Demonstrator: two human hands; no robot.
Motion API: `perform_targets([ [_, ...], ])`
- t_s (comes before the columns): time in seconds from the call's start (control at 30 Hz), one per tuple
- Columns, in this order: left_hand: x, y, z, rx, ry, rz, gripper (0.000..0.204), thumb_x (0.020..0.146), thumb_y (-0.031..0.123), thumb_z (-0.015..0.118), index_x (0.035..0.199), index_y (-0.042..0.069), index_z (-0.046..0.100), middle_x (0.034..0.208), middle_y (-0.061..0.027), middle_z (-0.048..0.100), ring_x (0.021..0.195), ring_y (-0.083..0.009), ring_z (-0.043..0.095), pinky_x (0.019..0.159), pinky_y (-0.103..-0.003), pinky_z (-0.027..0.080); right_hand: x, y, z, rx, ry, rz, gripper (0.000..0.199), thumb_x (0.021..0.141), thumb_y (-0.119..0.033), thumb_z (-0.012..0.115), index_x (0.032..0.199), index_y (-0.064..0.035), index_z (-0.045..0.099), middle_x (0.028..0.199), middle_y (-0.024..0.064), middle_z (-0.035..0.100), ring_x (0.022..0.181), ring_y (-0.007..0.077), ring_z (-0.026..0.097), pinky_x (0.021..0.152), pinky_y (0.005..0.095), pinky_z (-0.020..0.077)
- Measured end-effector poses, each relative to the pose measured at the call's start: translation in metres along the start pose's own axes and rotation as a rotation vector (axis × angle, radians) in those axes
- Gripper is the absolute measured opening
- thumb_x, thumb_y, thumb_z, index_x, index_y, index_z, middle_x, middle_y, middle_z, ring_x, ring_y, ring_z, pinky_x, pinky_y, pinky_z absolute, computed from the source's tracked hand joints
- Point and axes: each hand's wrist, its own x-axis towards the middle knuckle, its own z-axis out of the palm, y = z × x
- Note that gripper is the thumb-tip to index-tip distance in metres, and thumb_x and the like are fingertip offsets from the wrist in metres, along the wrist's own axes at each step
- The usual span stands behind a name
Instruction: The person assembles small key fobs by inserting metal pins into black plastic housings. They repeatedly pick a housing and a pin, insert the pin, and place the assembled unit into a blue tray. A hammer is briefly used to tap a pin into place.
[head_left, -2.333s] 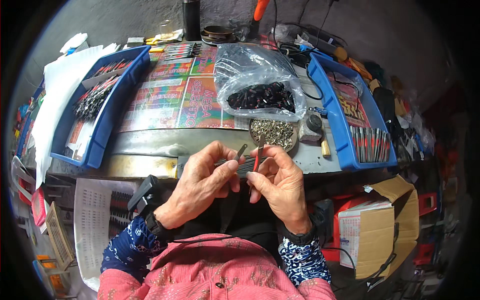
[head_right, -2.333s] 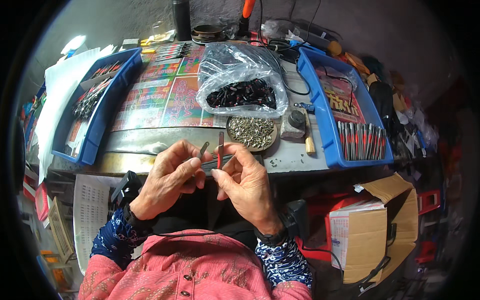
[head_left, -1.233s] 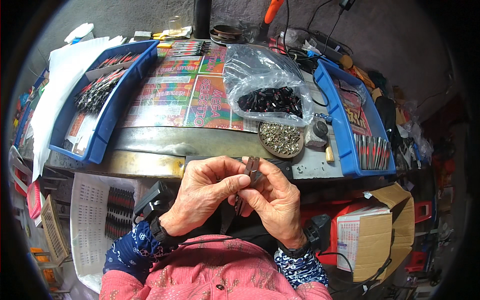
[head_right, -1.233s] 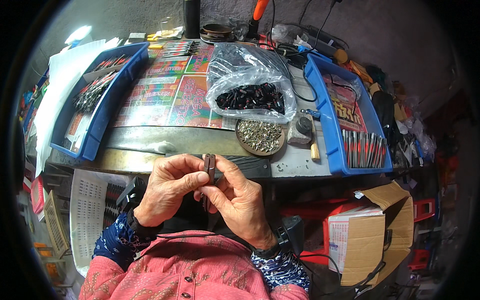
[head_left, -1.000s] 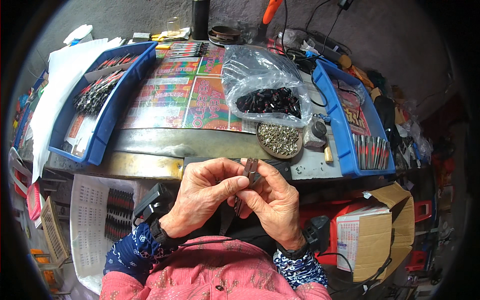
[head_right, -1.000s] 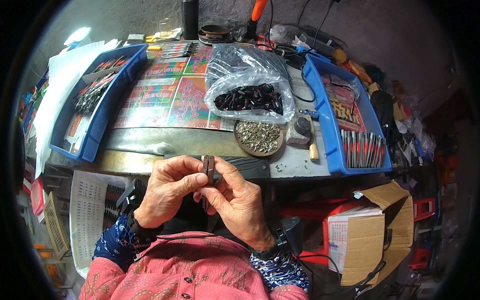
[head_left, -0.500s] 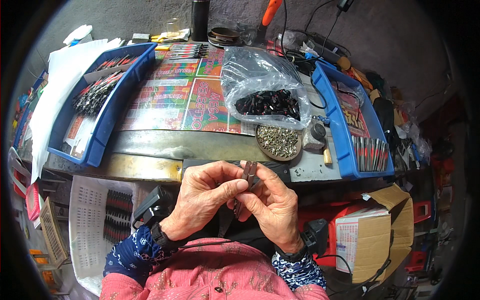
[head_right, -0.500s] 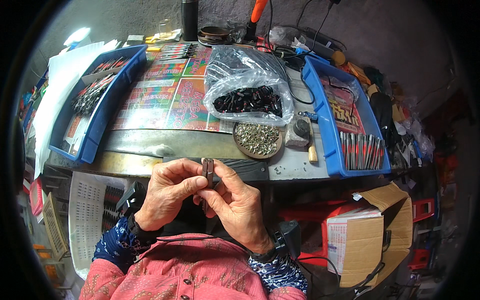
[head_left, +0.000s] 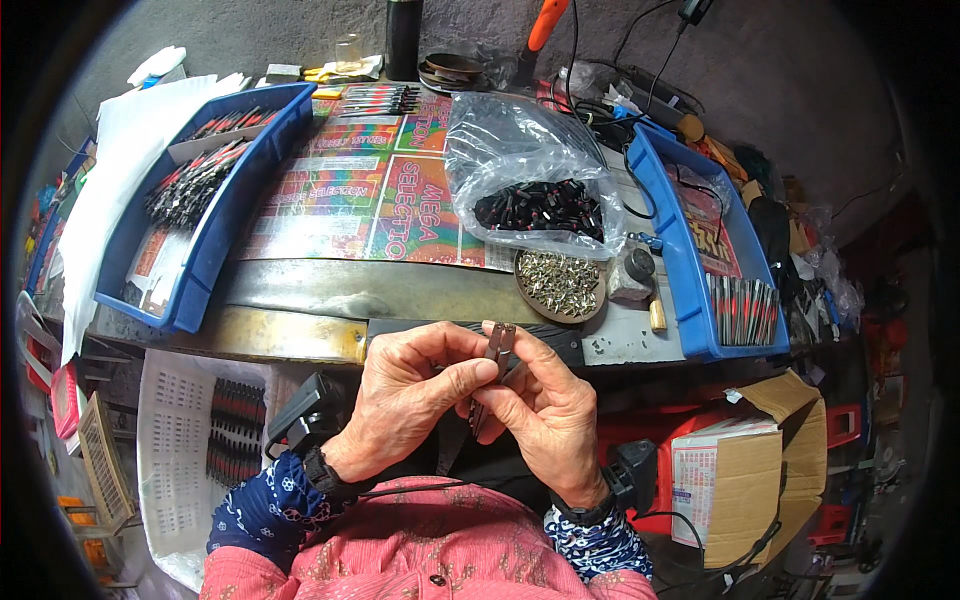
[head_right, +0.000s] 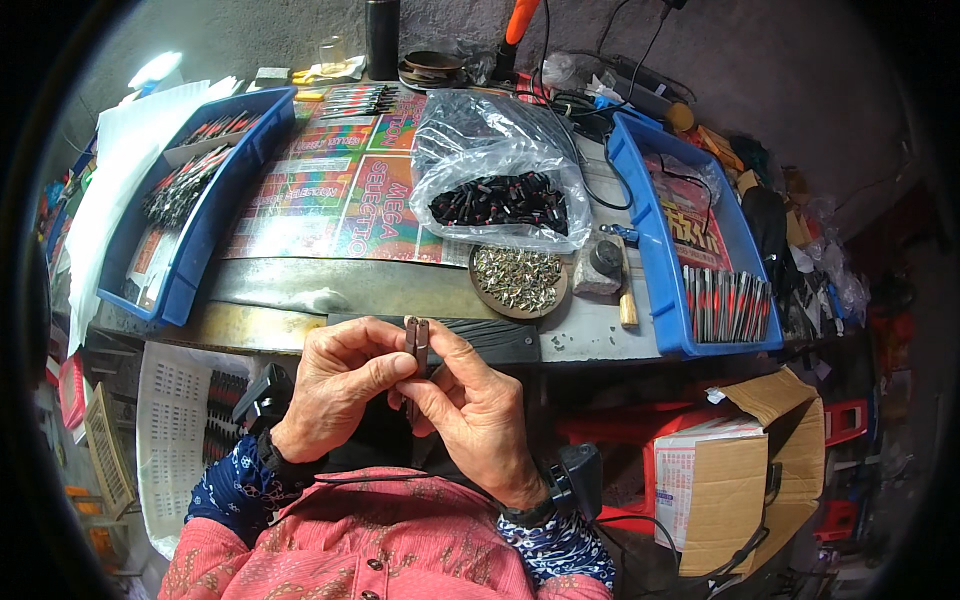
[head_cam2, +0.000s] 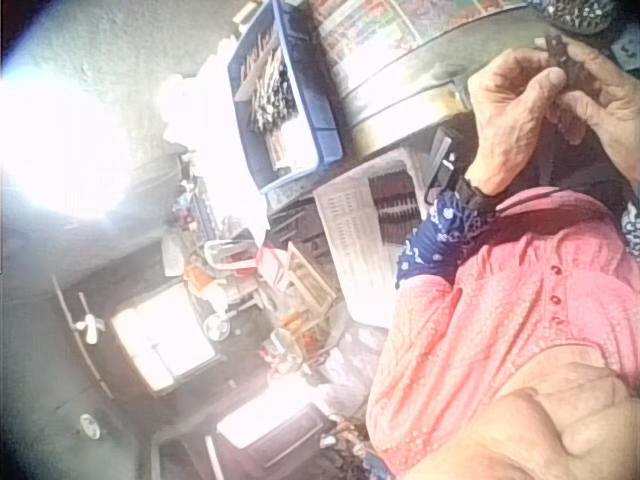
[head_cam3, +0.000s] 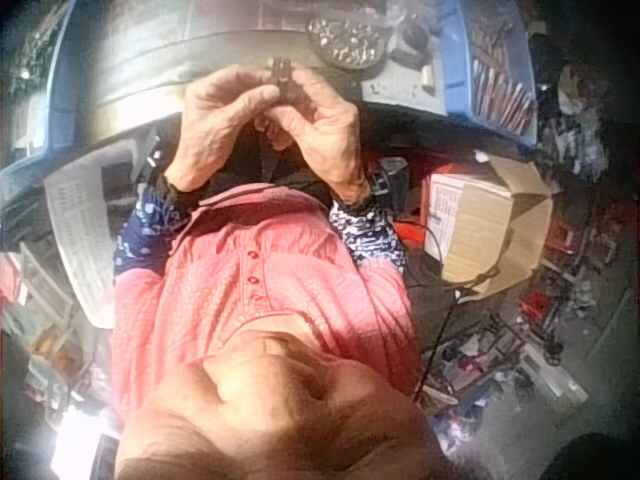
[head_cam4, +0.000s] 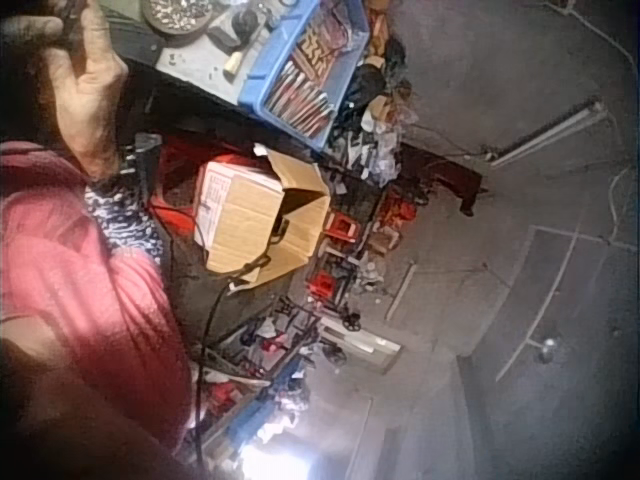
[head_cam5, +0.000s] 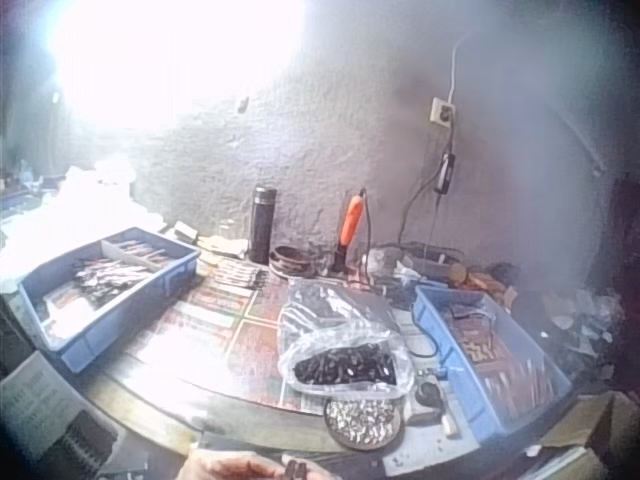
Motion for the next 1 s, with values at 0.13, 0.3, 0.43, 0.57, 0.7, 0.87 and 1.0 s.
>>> perform_targets([
  [0.13, 0.000, 0.000, 0.000, 0.005, 0.000, 0.008, 0.016, 0.092, 0.009, 0.068, 0.103, -0.002, 0.069, 0.087, -0.0041, 0.070, 0.071, -0.0062, 0.062, 0.059, -0.020, 0.050, 0.001, -0.001, 0.001, 0.008, -0.006, 0.006, 0.052, 0.090, -0.001, 0.068, 0.139, -0.0067, 0.051, 0.081, 0.0013, 0.067, 0.065, 0.0039, 0.059, 0.055, 0.0189, 0.0503],
  [0.3, 0.001, 0.001, 0.001, 0.033, 0.002, 0.002, 0.015, 0.092, 0.009, 0.068, 0.102, -0.002, 0.069, 0.086, -0.0045, 0.070, 0.069, -0.0063, 0.062, 0.057, -0.020, 0.050, 0.002, -0.004, 0.000, -0.013, -0.014, 0.015, 0.051, 0.091, -0.002, 0.067, 0.139, -0.0083, 0.052, 0.083, 0.0003, 0.067, 0.066, 0.0035, 0.059, 0.055, 0.0187, 0.0503],
  [0.43, 0.003, -0.001, -0.001, 0.020, -0.010, -0.009, 0.015, 0.092, 0.010, 0.069, 0.100, -0.002, 0.069, 0.084, -0.0043, 0.070, 0.069, -0.0059, 0.061, 0.057, -0.019, 0.049, 0.002, -0.004, 0.000, 0.004, -0.011, 0.031, 0.052, 0.091, -0.001, 0.066, 0.140, -0.0087, 0.052, 0.085, 0.0012, 0.068, 0.068, 0.0037, 0.060, 0.054, 0.0186, 0.0500],
  [0.57, 0.004, -0.002, -0.001, 0.008, -0.012, -0.026, 0.015, 0.092, 0.010, 0.069, 0.100, -0.002, 0.069, 0.083, -0.0039, 0.070, 0.068, -0.0054, 0.061, 0.057, -0.019, 0.049, 0.004, -0.002, -0.002, -0.001, -0.046, 0.022, 0.052, 0.091, 0.000, 0.065, 0.141, -0.0089, 0.051, 0.084, 0.0019, 0.069, 0.067, 0.0041, 0.061, 0.053, 0.0186, 0.0496],
  [0.7, 0.006, 0.002, -0.001, 0.025, -0.011, -0.043, 0.014, 0.092, 0.010, 0.069, 0.098, -0.002, 0.068, 0.083, -0.0045, 0.069, 0.068, -0.0065, 0.060, 0.057, -0.020, 0.049, 0.006, -0.003, -0.004, 0.005, -0.061, 0.028, 0.053, 0.091, 0.000, 0.065, 0.141, -0.0088, 0.050, 0.081, 0.0020, 0.069, 0.064, 0.0038, 0.060, 0.051, 0.0186, 0.0490],
  [0.87, 0.011, 0.008, 0.001, 0.005, -0.011, -0.034, 0.013, 0.091, 0.011, 0.070, 0.096, -0.001, 0.068, 0.084, -0.0061, 0.069, 0.067, -0.0084, 0.061, 0.056, -0.022, 0.049, 0.011, -0.007, -0.005, -0.034, -0.052, -0.003, 0.053, 0.091, -0.001, 0.066, 0.141, -0.0088, 0.050, 0.081, 0.0017, 0.069, 0.063, 0.0031, 0.059, 0.050, 0.0188, 0.0481],
  [1.0, 0.016, 0.012, 0.001, 0.040, -0.011, 0.012, 0.012, 0.091, 0.011, 0.069, 0.096, 0.000, 0.067, 0.083, -0.0053, 0.069, 0.066, -0.0078, 0.061, 0.055, -0.021, 0.049, 0.018, -0.009, -0.005, -0.049, -0.048, -0.049, 0.052, 0.091, -0.002, 0.066, 0.141, -0.0063, 0.050, 0.080, 0.0022, 0.069, 0.061, 0.0032, 0.058, 0.050, 0.0189, 0.0479],
])
